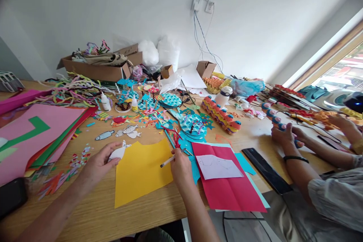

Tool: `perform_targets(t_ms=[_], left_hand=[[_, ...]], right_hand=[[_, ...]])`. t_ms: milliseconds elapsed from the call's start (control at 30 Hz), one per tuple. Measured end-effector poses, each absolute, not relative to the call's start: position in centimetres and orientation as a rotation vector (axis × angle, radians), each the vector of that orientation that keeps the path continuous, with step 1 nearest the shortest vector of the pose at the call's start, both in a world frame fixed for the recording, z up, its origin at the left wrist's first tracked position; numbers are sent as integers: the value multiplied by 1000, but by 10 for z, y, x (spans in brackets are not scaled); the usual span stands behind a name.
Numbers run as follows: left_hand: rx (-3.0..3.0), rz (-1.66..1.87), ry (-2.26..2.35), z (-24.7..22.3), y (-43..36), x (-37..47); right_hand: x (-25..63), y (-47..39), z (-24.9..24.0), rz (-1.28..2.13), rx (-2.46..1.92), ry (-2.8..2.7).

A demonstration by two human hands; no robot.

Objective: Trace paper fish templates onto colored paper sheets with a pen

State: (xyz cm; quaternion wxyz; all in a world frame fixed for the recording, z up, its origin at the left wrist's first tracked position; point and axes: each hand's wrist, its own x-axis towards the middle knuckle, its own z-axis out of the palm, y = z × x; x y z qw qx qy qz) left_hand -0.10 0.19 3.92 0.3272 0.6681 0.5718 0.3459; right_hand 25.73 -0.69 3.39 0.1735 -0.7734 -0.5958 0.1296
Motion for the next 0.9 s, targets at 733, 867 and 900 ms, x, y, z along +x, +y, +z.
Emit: perform_targets(t_ms=[733, 867, 900], left_hand=[[1569, 1046, 1340, 26, 14, -14], [1379, 1035, 1336, 34, 9, -14], [1328, 1036, 1323, 36, 7, -14]], right_hand=[[272, -11, 30, 799, -1692, -1353], [273, -13, 41, 909, -1610, -1186], [274, -13, 43, 919, -1601, -1156]])
